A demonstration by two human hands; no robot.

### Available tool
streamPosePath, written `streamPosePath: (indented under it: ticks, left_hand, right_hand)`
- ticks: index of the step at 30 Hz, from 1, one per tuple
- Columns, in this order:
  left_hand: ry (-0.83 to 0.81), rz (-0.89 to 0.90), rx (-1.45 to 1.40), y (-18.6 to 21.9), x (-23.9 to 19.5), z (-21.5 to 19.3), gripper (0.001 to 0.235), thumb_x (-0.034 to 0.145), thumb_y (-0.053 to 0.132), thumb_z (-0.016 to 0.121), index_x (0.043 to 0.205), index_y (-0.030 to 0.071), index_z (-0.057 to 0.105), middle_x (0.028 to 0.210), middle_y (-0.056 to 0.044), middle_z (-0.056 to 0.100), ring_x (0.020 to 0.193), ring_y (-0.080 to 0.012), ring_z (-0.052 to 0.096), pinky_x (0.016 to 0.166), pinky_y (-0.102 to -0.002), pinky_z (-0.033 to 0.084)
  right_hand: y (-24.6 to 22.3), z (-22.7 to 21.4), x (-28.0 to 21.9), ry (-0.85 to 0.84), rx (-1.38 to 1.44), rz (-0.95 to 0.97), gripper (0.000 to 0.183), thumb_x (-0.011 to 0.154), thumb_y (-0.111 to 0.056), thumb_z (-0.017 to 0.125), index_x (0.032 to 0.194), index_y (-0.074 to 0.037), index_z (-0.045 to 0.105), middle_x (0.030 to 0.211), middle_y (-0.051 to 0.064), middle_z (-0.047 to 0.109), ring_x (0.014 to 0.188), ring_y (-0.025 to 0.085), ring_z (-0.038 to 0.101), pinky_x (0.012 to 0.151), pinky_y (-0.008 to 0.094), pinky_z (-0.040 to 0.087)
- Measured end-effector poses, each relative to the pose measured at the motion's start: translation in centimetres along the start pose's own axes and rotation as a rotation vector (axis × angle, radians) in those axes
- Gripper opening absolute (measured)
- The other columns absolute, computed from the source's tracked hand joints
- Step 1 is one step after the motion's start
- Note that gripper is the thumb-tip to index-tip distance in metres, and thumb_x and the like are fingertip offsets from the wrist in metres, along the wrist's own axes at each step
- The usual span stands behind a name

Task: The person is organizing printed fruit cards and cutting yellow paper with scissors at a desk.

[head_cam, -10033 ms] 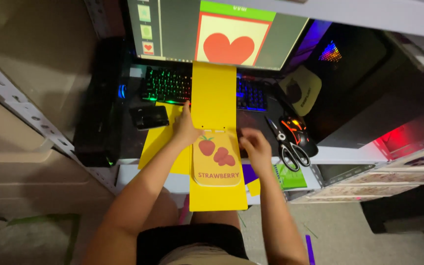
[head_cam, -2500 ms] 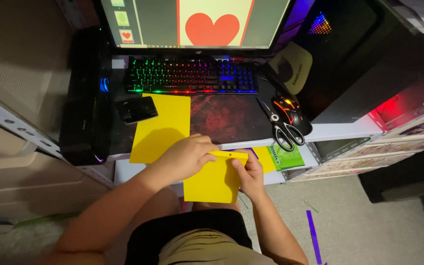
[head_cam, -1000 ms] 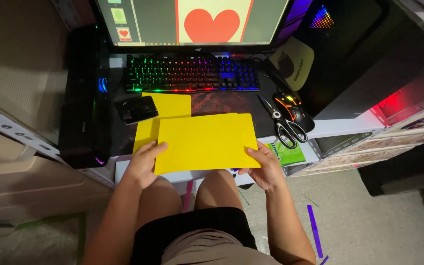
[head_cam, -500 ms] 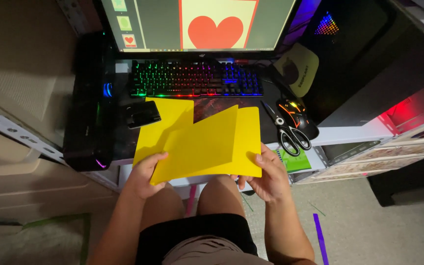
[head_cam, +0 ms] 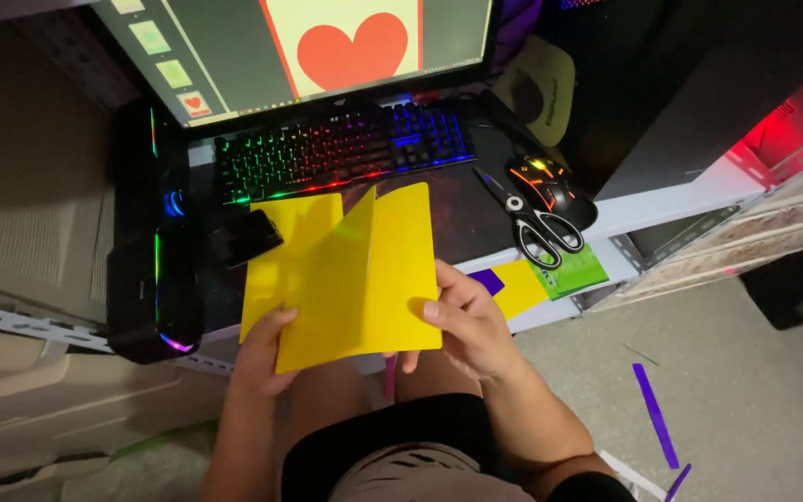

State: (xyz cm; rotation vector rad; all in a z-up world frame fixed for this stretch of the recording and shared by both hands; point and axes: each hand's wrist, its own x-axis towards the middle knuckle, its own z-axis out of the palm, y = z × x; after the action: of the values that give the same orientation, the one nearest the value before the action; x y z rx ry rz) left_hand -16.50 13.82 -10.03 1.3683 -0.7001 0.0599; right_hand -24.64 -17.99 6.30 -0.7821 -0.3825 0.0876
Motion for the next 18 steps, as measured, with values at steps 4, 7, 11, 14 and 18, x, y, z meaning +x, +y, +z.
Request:
streamPosePath:
  ticks: [4, 7, 11, 14, 18]
  left_hand:
    - [0.182, -0.238, -0.142, 5.7, 2.1, 2.8, 0.067, 0.086, 0.009, 0.071, 0.147, 0.002, 0.045, 0.117, -0.023, 0.066, 0.098, -0.0355, 0.07, 0.094, -0.054, 0.055]
    - [0.362, -0.479, -0.288, 8.9, 3.4, 5.1, 0.05, 0.096, 0.011, 0.06, 0.144, 0.002, 0.048, 0.109, -0.026, 0.068, 0.086, -0.042, 0.073, 0.088, -0.06, 0.06]
    - [0.432, -0.474, -0.078, 9.5, 3.2, 5.6, 0.051, 0.094, 0.018, 0.066, 0.14, 0.001, 0.049, 0.109, -0.023, 0.068, 0.095, -0.0372, 0.073, 0.093, -0.058, 0.057]
    - [0.389, -0.422, 0.064, 7.8, 2.4, 5.0, 0.047, 0.097, 0.022, 0.065, 0.137, 0.003, 0.052, 0.106, -0.019, 0.07, 0.091, -0.0315, 0.074, 0.091, -0.053, 0.059]
    - [0.441, -0.319, 0.198, 8.0, 2.3, 6.7, 0.03, 0.107, 0.031, 0.053, 0.122, 0.005, 0.055, 0.088, -0.003, 0.063, 0.072, -0.0129, 0.062, 0.075, -0.032, 0.056]
  right_hand:
    - [0.1, -3.7, -0.1, 0.065, -0.025, -0.016, 0.051, 0.092, -0.013, 0.062, 0.135, 0.012, 0.05, 0.104, 0.042, 0.067, 0.077, 0.048, 0.075, 0.051, 0.053, 0.065]
    - [0.0, -6.3, -0.5, 0.17, -0.123, -0.013, 0.044, 0.092, -0.007, 0.061, 0.131, 0.013, 0.054, 0.102, 0.037, 0.07, 0.076, 0.042, 0.077, 0.052, 0.051, 0.065]
    - [0.9, -9.0, -1.0, 0.3, -0.281, 0.073, 0.037, 0.091, 0.003, 0.065, 0.127, 0.012, 0.062, 0.106, 0.031, 0.071, 0.081, 0.041, 0.077, 0.065, 0.05, 0.065]
    - [1.1, -9.0, -1.1, 0.368, -0.332, 0.113, 0.037, 0.09, 0.005, 0.067, 0.127, 0.009, 0.064, 0.108, 0.03, 0.071, 0.087, 0.041, 0.077, 0.071, 0.05, 0.064]
    - [2.4, -8.2, -1.2, 0.453, -0.444, 0.05, 0.035, 0.089, 0.008, 0.068, 0.124, 0.009, 0.066, 0.102, 0.024, 0.071, 0.082, 0.034, 0.077, 0.071, 0.044, 0.066]
